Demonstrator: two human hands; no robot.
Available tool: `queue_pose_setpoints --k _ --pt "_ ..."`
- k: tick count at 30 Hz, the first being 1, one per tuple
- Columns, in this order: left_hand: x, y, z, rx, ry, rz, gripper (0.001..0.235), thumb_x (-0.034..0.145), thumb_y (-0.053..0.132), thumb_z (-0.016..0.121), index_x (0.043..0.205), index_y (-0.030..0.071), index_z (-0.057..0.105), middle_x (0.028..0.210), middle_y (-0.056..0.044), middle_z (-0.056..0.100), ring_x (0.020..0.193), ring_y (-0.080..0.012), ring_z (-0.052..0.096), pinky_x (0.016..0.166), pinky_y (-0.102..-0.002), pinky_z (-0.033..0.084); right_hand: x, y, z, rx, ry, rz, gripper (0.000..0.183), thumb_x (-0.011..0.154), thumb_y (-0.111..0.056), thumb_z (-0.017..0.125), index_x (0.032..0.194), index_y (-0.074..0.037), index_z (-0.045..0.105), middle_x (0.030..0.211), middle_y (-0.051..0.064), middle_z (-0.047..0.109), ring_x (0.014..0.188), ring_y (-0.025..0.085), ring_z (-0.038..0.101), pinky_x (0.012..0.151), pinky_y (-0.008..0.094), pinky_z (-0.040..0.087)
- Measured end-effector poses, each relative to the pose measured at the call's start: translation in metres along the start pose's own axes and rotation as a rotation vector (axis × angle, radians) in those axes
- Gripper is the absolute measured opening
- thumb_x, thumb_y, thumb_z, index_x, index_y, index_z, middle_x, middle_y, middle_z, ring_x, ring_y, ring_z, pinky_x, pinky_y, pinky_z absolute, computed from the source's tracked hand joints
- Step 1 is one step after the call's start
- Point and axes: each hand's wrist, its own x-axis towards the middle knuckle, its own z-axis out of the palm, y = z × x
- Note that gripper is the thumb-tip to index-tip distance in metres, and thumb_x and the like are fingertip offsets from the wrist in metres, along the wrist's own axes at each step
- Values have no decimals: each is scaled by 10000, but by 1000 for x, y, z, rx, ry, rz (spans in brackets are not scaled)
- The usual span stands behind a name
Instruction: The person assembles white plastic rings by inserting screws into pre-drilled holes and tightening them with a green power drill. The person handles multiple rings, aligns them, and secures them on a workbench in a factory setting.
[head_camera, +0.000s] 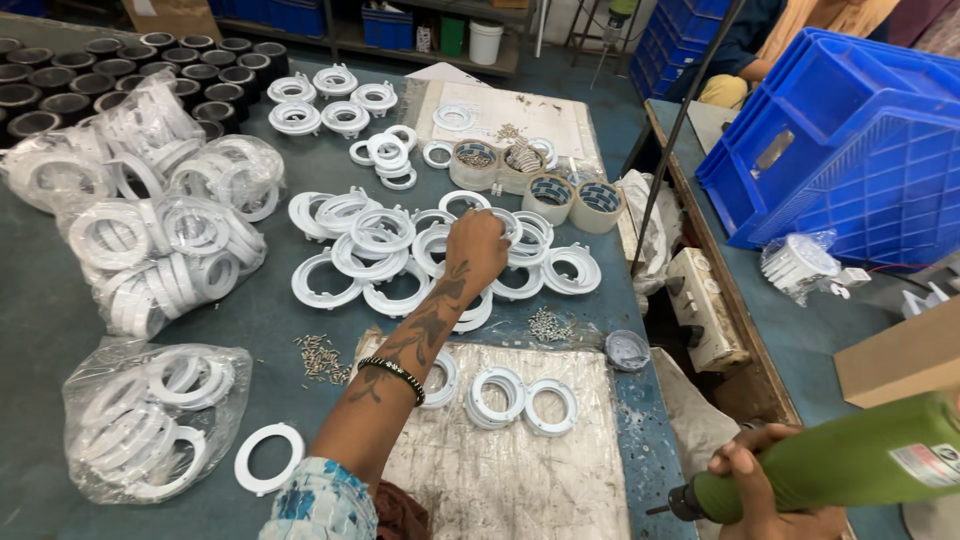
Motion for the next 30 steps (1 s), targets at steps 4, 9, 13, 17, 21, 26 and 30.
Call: queue_pose_setpoints --k 4,9,13,17,21,26,30 --pt "-1 -1 8 -61 36 -25 89 794 123 759 860 75 795 873 -148 700 887 -346 667 822 -466 529 9 0 -28 64 -132 -43 219 984 15 619 1170 54 511 922 181 653 837 240 704 780 426 616" --pt "-7 15 -25 -176 203 118 57 839 80 729 863 53 773 926 -85 729 914 -331 654 829 -464 516 11 -8 -37 322 -109 -111 492 1019 -2 638 1454 -11 408 1087 180 658 1028 269 719 974 455 623" --pt "-26 36 -73 -255 327 321 60 871 45 717 923 58 744 946 -67 716 953 -307 656 1027 -489 505 7 -20 -40 244 14 -282 565 1065 -9 648 1547 -18 354 1275 155 572 1139 239 680 1014 394 601" --pt "-99 50 -118 -378 139 360 187 877 -7 684 1047 61 724 1047 -118 722 969 -319 698 831 -407 564 -8 -15 -35 105 145 -372 525 1083 65 618 1525 10 341 1460 194 472 1228 243 588 1076 396 563" --pt "-212 65 -136 -556 -213 304 239 1003 118 523 1087 46 735 1085 -115 756 980 -270 747 848 -370 621 -34 12 -37 134 198 -414 446 1131 53 613 1495 -7 362 1438 164 464 1277 210 592 1114 363 601" --pt "-308 79 -113 -612 -254 550 114 986 138 676 1047 77 751 1111 -69 719 1096 -229 749 925 -326 646 -48 28 -35 -91 145 -301 90 958 -56 656 1043 -84 645 896 106 675 704 141 701 638 278 579" --pt "-336 65 -94 -580 -229 583 132 892 123 718 981 26 729 1085 -115 702 1073 -281 718 863 -368 617 -96 15 7 -466 -21 -295 125 836 -25 773 943 -12 709 1002 154 695 828 178 700 675 277 508"
